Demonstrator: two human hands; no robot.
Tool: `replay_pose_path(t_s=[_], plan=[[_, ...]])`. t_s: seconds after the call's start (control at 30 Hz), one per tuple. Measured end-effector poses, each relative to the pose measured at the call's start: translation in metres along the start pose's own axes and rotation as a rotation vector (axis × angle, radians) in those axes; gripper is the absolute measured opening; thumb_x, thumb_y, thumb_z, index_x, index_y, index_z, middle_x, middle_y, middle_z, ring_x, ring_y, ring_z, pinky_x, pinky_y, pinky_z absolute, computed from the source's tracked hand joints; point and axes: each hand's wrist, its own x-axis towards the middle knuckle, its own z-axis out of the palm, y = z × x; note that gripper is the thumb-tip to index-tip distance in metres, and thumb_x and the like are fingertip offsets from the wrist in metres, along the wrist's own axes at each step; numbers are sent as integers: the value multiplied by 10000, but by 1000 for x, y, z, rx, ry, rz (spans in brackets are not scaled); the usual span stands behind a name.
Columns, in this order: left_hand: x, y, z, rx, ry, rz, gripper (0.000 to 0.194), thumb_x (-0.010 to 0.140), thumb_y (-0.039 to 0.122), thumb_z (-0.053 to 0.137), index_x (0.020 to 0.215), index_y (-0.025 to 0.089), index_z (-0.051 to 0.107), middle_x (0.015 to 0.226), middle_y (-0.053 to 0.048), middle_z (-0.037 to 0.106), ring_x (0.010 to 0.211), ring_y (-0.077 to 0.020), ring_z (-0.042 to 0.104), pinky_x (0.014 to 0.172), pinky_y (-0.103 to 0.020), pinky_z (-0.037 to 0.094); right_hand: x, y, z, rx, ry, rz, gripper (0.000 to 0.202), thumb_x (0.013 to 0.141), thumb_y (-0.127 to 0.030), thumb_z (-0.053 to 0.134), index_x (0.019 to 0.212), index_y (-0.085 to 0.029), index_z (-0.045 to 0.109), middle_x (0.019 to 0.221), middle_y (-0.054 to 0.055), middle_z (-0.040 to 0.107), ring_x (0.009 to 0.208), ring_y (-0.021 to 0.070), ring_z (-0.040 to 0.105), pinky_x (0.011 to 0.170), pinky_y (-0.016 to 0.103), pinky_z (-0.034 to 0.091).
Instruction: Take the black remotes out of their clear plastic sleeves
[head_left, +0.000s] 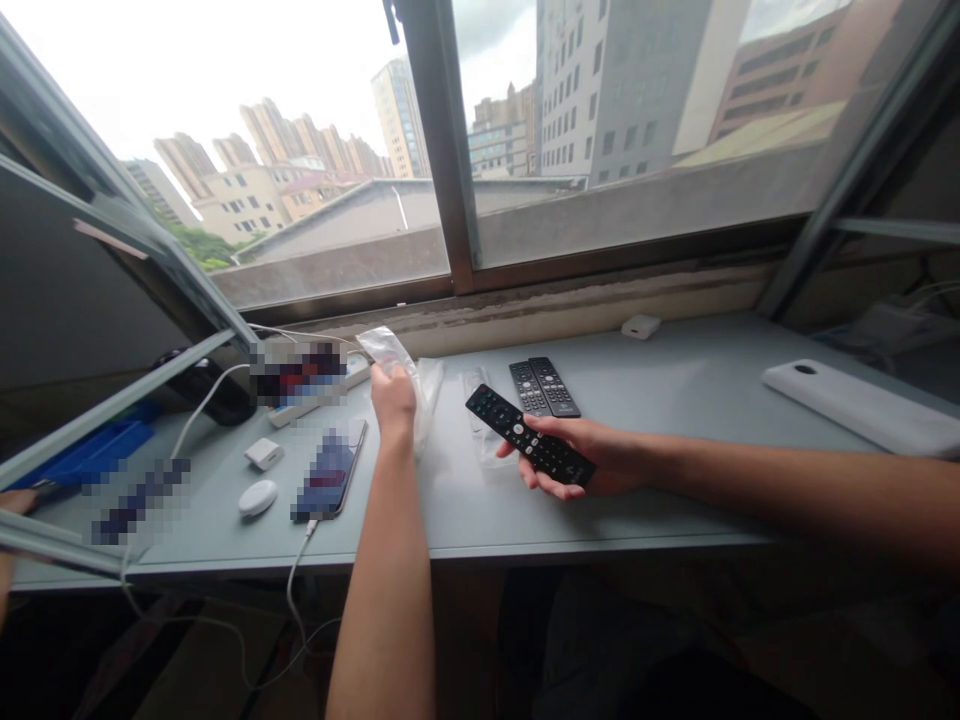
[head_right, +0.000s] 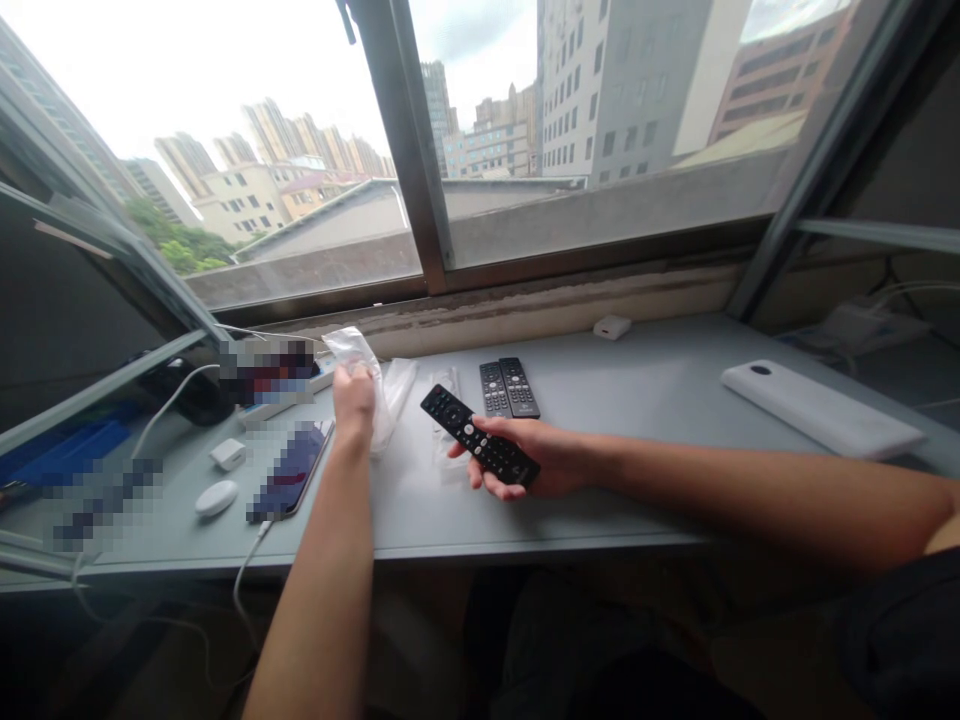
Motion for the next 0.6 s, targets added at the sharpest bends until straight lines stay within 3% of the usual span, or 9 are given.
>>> replay_pose_path(t_s=[0.1, 0.17, 0.33, 0.43, 0.5, 0.6], plan=[[-7, 8, 0, 411, 96, 169, 401, 912, 232, 673, 1311, 199, 655, 1240, -139, 765, 1264, -337, 686, 1117, -411, 496, 0, -1, -4, 41, -37, 23, 675, 1165, -626, 332, 1207, -65, 705, 779, 79, 713, 426, 102, 561, 407, 188, 438], [-12, 13, 3, 554, 71, 219, 511, 946, 234, 651, 1451, 163, 617, 1320, -161, 750, 1299, -329, 680, 1162, -421, 488, -1, -1, -6, 53, -49, 36, 721, 1178, -601, 233, 1182, -57, 707, 734, 68, 687, 392, 94, 515, 406, 193, 431], [-16, 19, 5, 581, 31, 473, 497, 1036, 331, 625, 1509, 175, 621, 1241, -126, 773, 1031, -255, 746, 1031, -390, 583, -1, -1, -7, 74, -47, 54, 723, 1185, -565, 201, 1193, -44, 702, 738, 74, 687, 401, 105, 521, 411, 202, 443], [-17, 18, 2, 621, 5, 624, 413, 1068, 351, 599, 1441, 191, 677, 1262, -117, 771, 1036, -250, 744, 1007, -379, 590, 0, -1, -6, 81, -38, 52, 715, 1188, -557, 202, 1197, -41, 697, 752, 82, 695, 407, 105, 530, 418, 202, 452], [-18, 17, 0, 715, -31, 639, 393, 1078, 344, 586, 1431, 206, 691, 1292, -112, 766, 1066, -265, 746, 1018, -386, 582, 0, -1, -6, 83, -34, 52, 727, 1188, -561, 185, 1196, -43, 694, 745, 79, 691, 396, 106, 525, 405, 204, 444], [-21, 12, -3, 928, -89, 531, 420, 1082, 322, 562, 1481, 251, 674, 1353, -112, 748, 1144, -295, 738, 1033, -399, 570, -1, -1, -6, 100, -16, 42, 724, 1188, -561, 170, 1182, -56, 689, 735, 67, 681, 382, 107, 517, 381, 205, 424]])
